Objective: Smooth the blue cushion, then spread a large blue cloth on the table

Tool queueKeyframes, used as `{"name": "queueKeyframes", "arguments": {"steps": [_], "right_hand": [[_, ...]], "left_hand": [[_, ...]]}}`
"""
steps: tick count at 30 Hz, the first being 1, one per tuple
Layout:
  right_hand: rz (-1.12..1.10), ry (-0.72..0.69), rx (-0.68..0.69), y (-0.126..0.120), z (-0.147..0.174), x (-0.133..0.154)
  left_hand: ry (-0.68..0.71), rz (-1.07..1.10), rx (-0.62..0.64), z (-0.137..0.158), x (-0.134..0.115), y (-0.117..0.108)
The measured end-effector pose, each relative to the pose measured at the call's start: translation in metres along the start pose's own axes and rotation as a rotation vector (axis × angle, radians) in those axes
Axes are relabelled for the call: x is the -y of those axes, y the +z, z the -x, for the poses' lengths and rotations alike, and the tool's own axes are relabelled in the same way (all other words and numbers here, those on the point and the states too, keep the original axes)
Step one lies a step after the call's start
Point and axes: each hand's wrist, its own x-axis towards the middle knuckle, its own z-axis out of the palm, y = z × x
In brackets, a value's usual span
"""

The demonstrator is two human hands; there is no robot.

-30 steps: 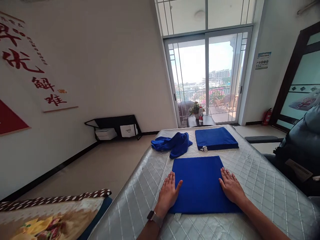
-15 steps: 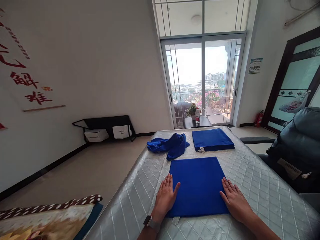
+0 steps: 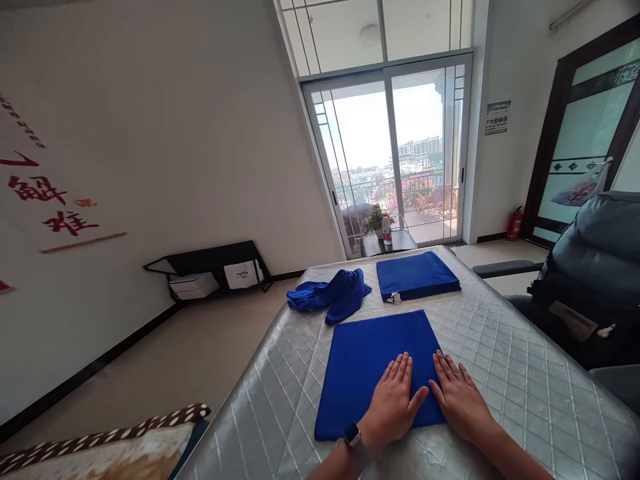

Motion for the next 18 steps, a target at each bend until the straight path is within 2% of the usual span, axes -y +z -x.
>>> {"name": "queueKeyframes", "arguments": {"steps": [2,4,7,9,12,18], "right_hand": [[0.014,-0.012,0.008,0.002,0.0,-0.001],[0.021,-0.029,0.004,0.003,0.0,-0.002],[0.014,-0.035,0.002,0.004,0.0,-0.004],[0.012,-0.028,0.005,0.003,0.0,-0.004],[0.003,-0.027,-0.029,0.003,0.0,-0.003],[0.002,-0.019,-0.049,0.006,-0.001,-0.003]], "left_hand": [[0.038,0.03,0.007,-0.022,-0.023,0.005],[0.037,0.046,0.01,-0.036,-0.036,0.011],[0.013,0.046,0.003,-0.038,-0.033,0.015],[-0.008,0.036,-0.003,-0.027,-0.02,0.015],[-0.079,0.006,0.003,0.002,0.014,0.009],[-0.411,-0.074,0.023,0.074,0.087,-0.007]]}}
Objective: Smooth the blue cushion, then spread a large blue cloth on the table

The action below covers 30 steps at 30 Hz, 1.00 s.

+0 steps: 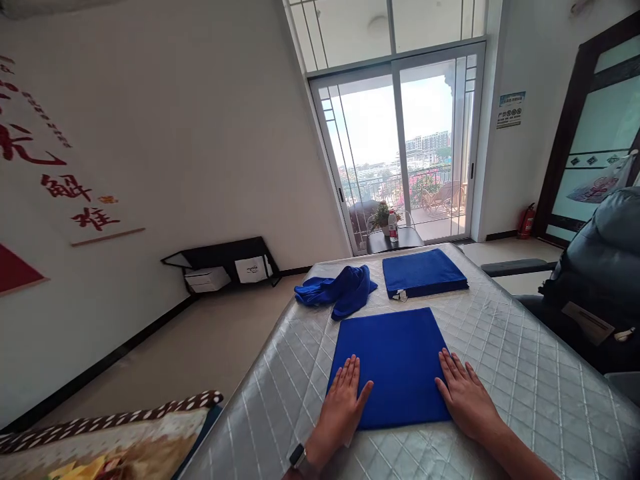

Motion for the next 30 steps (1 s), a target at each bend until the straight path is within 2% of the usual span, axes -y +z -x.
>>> {"name": "queueKeyframes", "arguments": {"steps": [2,5,12,16,21,25,28,30], "right_hand": [[0.001,-0.013,-0.026,0.002,0.0,-0.001],[0.003,-0.026,-0.047,0.005,0.0,-0.002],[0.049,-0.046,-0.018,-0.008,0.002,-0.001],[0.054,-0.052,-0.028,-0.017,0.016,0.001],[0.021,-0.047,-0.023,-0.011,0.046,0.004],[-0.007,-0.022,-0.019,-0.007,0.057,0.005],[-0.016,-0.018,-0.006,-0.008,0.056,0.005],[-0.023,-0.016,0.013,-0.009,0.055,0.005]], "left_hand": [[-0.056,-0.001,-0.009,0.012,0.02,-0.001],[-0.075,0.015,-0.024,0.022,0.03,-0.002],[-0.08,0.047,-0.024,0.023,0.025,-0.006],[-0.078,0.057,-0.038,0.023,0.029,-0.002],[-0.078,0.036,-0.074,0.022,0.032,0.006],[-0.069,0.013,-0.076,0.022,0.033,0.004],[-0.045,-0.011,-0.105,0.023,0.025,-0.001],[0.015,-0.02,-0.127,0.025,0.009,-0.003]]}}
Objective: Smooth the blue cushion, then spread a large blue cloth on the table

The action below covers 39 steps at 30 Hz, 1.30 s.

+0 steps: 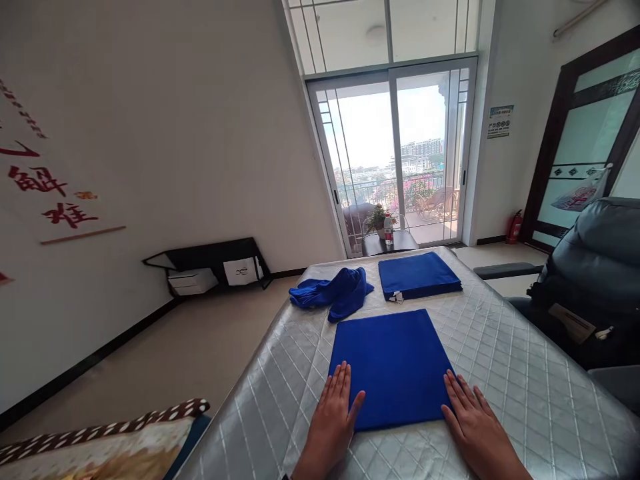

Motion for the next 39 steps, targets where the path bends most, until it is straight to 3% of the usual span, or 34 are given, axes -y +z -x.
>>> {"name": "queueKeyframes", "arguments": {"steps": [7,9,11,14,17,24,30,33,37,39], "right_hand": [[-0.007,-0.018,-0.013,0.002,0.001,-0.002],[-0.006,-0.032,-0.022,0.004,0.001,-0.003],[-0.009,-0.032,-0.037,0.005,0.001,-0.004],[-0.018,-0.024,-0.067,0.007,0.001,-0.004],[-0.009,-0.033,-0.09,0.008,0.001,-0.004],[0.028,-0.045,-0.101,0.017,0.0,-0.009],[0.046,-0.029,-0.053,0.016,-0.002,-0.009],[0.025,-0.033,-0.045,0.014,-0.001,-0.01],[0.049,-0.077,-0.042,0.011,-0.002,-0.016],[0.067,-0.1,-0.061,0.005,-0.006,-0.017]], "left_hand": [[0.521,0.118,0.089,0.004,-0.115,0.013],[0.571,0.138,0.076,0.005,-0.137,0.021],[0.566,0.125,0.039,0.007,-0.142,0.028],[0.513,0.066,-0.021,0.013,-0.125,0.034],[0.415,0.016,-0.05,0.025,-0.091,0.035],[0.135,0.003,0.057,0.064,-0.005,0.036],[0.055,0.061,0.081,0.08,0.031,0.048],[0.111,0.065,-0.027,0.08,0.036,0.058],[0.141,-0.005,-0.32,0.077,0.035,0.07],[0.162,-0.048,-0.409,0.076,0.033,0.071]]}}
